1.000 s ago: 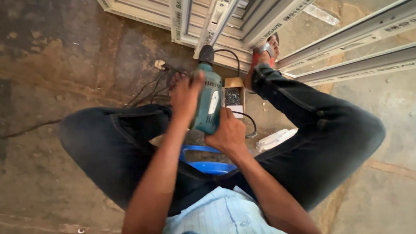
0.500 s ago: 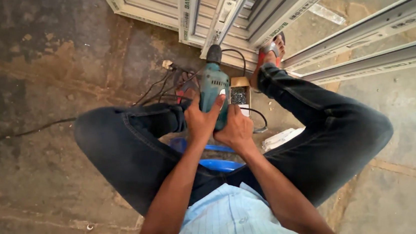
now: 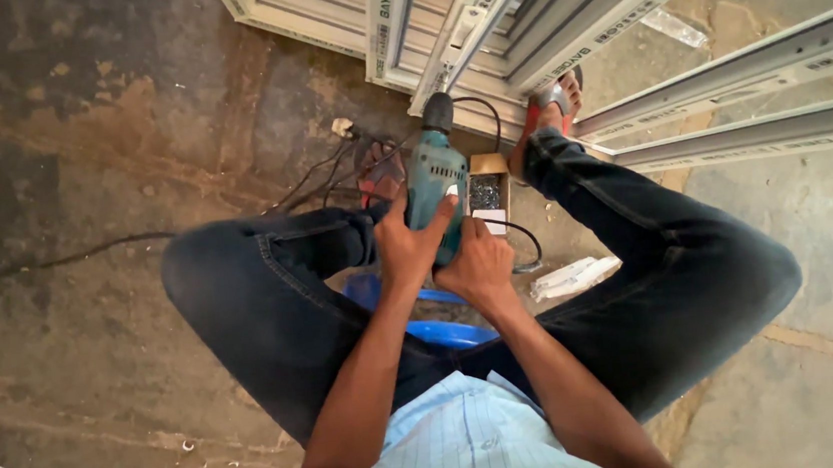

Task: The person uses a corded drill to fasten screws into a white aluminum window frame, then fits a white plastic strip into the frame's groove. The person continues drilling additional fasteners into the frame.

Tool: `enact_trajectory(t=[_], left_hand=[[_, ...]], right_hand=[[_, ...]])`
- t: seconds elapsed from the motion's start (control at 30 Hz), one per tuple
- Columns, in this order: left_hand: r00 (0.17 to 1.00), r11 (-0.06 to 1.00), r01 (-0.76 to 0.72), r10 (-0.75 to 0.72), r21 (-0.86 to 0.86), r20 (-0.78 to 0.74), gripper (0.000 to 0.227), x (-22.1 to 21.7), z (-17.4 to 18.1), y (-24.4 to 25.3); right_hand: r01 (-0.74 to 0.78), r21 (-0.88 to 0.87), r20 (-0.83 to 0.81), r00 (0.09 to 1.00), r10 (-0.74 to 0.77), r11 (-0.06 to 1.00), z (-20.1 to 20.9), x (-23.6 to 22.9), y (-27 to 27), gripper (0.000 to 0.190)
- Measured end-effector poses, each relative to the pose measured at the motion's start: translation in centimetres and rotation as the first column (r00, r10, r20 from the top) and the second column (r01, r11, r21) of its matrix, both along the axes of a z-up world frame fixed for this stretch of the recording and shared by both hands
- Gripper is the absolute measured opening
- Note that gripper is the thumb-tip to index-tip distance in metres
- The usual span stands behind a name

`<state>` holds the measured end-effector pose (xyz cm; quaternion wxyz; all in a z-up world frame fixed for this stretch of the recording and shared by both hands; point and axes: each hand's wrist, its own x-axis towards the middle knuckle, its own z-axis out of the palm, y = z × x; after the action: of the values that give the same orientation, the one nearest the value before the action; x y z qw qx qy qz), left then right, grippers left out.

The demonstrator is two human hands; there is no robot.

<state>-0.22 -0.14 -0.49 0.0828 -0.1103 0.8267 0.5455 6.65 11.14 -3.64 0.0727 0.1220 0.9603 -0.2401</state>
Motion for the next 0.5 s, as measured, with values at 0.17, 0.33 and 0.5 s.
enact_trajectory(t=[0.17,0.33,0.5], left_hand=[[1.0,0.998,-0.003,0.002,0.062,0.015,0.06,-0.26,0.03,-0.16],[0.997,0.999,-0.016,0.012,0.051,0.072,0.07,-0.35,-0.13,0.29],[0.997,0.995,-0.022,0.016,0.094,0.07,0.063,-0.38,-0.26,0.35]], right_hand=[[-0.002,-0.005,-0.024,1.0,0.002,1.0,0.38,-0.38,-0.28,0.047],[0.0,0.003,-0.028,1.0,0.001,1.0,0.82,-0.53,0.05,0.048],[-0.007,0.007,-0.047,0.999,0.007,1.0,0.87,-0.74,0.02,0.049]])
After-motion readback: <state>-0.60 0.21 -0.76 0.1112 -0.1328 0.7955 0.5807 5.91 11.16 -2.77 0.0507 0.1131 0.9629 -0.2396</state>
